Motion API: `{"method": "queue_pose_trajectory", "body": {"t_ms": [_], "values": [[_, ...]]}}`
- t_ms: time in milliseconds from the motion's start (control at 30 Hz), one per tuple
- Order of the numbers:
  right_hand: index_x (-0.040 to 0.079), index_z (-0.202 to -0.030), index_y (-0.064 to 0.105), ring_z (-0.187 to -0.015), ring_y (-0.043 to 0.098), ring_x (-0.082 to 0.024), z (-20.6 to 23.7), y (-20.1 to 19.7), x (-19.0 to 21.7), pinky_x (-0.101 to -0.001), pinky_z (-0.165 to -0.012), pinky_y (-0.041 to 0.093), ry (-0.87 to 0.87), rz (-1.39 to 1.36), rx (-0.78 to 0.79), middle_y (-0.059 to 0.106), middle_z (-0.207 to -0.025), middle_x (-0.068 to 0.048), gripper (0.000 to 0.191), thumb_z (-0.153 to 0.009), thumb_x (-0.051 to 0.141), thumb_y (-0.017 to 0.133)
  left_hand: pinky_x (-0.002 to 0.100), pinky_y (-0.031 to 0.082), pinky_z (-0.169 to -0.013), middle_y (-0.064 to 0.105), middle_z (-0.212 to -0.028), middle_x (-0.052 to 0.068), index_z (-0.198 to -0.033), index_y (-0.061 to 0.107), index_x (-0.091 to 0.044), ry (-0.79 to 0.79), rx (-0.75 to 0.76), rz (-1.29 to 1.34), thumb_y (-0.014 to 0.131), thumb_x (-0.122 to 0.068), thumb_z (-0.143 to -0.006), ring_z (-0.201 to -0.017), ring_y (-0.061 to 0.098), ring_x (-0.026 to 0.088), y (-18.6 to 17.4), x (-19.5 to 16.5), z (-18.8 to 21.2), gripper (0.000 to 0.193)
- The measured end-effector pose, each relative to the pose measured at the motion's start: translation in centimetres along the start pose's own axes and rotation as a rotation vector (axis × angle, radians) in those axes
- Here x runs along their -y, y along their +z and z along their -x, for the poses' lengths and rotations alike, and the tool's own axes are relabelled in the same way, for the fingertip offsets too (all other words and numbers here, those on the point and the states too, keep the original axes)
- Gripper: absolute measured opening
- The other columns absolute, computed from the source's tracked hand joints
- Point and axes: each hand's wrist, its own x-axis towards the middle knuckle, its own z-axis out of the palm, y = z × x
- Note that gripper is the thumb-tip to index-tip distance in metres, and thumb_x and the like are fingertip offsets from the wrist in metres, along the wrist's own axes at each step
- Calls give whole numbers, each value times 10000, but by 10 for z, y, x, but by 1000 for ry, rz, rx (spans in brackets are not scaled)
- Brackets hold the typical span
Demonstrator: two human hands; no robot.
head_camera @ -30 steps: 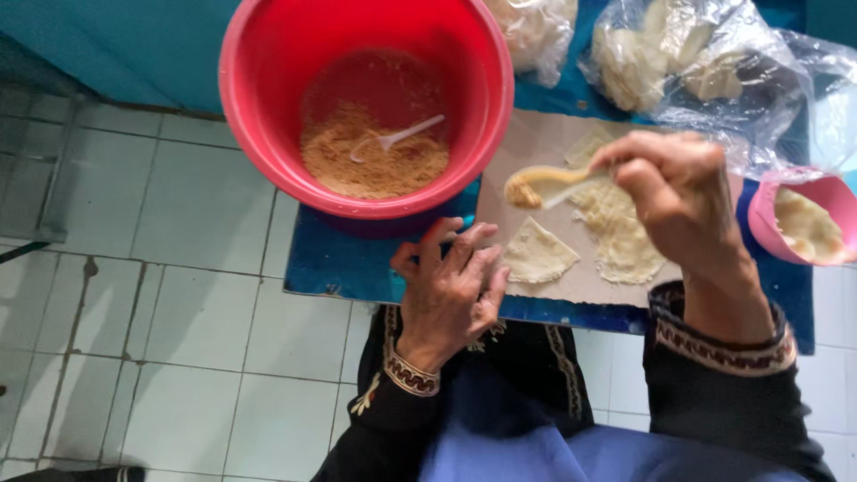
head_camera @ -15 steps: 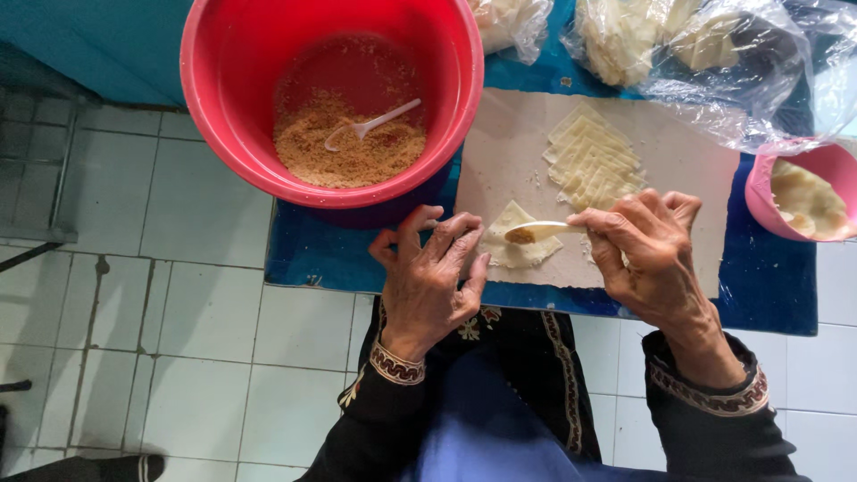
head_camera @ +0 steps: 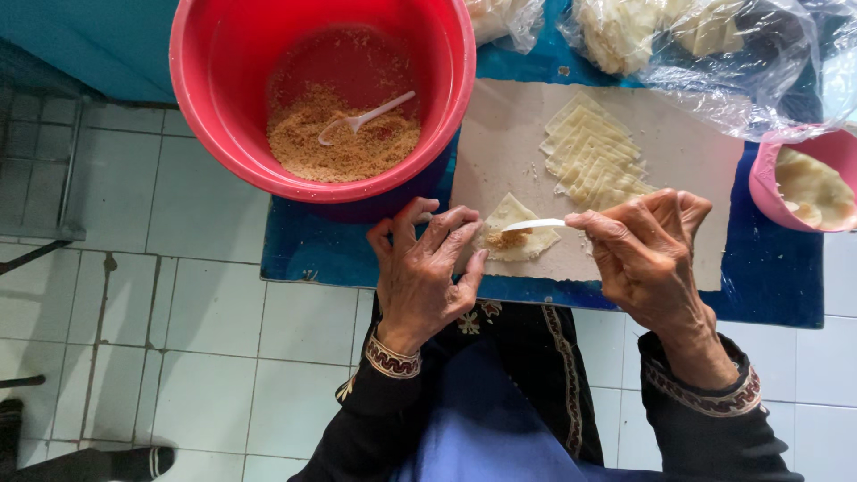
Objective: The person spoons a brown sugar mixture from a red basin onto small square dough wrappers and folds each wrapper over the filling by hand, setting the folded pieces on the table. They repeat this cycle for a series of wrappers, occasionally reaching into a plastic bag for more dough pieces.
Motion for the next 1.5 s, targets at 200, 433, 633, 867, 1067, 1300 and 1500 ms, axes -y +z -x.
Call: {"method": "queue_pose_trajectory", "body": {"t_ms": [200,433,633,867,1067,1300,1500], "values": [[176,-1219,741,-968,494,-181,9,-1,-4,-407,-967,237,53,-10,-10,654,-942,35,241,-994,90,738,477,276,-1061,663,-1251,-122,-1121,731,-173,1,0,7,798,-281,-835,-1275,485,207,0,0,1,313],[166,-1223,742,-941,487,-165,16,2,-5,-384,-944,247,95,-10,-23,640,-925,35,225,-1010,94,739,465,285,-1068,662,-1268,-94,-1149,732,-142,-1,-2,9,808,-290,-824,-1278,486,217,0,1,2,364],[170,-1255,739,-974,497,-185,22,1,0,-398,-955,251,52,29,-43,654,-977,36,265,-1005,85,746,463,297,-1094,661,-1269,-79,-1149,735,-127,16,-26,12,816,-274,-818,-1275,492,239,3,3,4,371],[163,-1271,738,-990,508,-187,23,7,2,-419,-971,244,38,36,-57,652,-976,32,295,-994,61,748,447,297,-1078,676,-1247,-76,-1093,739,-117,37,-83,-18,823,-276,-830,-1268,516,228,6,4,9,319],[151,-1261,737,-986,523,-195,23,6,5,-426,-960,245,24,56,-70,654,-962,27,286,-992,54,744,472,232,-1064,681,-1223,-102,-1089,757,-165,49,-117,-113,814,-290,-880,-1292,526,195,5,0,10,250],[131,-1252,743,-940,498,-183,27,5,6,-413,-953,249,44,43,-67,645,-947,23,253,-1006,71,741,520,183,-1058,682,-1209,-130,-1070,770,-214,-47,-123,-147,804,-278,-890,-1312,510,204,3,-13,14,195],[109,-1204,729,-832,555,-135,21,0,12,-316,-915,339,168,-62,-81,631,-911,14,153,-1061,68,693,517,191,-1058,694,-1126,-150,-974,741,-226,-85,-173,-60,832,-222,-859,-1301,507,205,7,-15,9,146]]}}
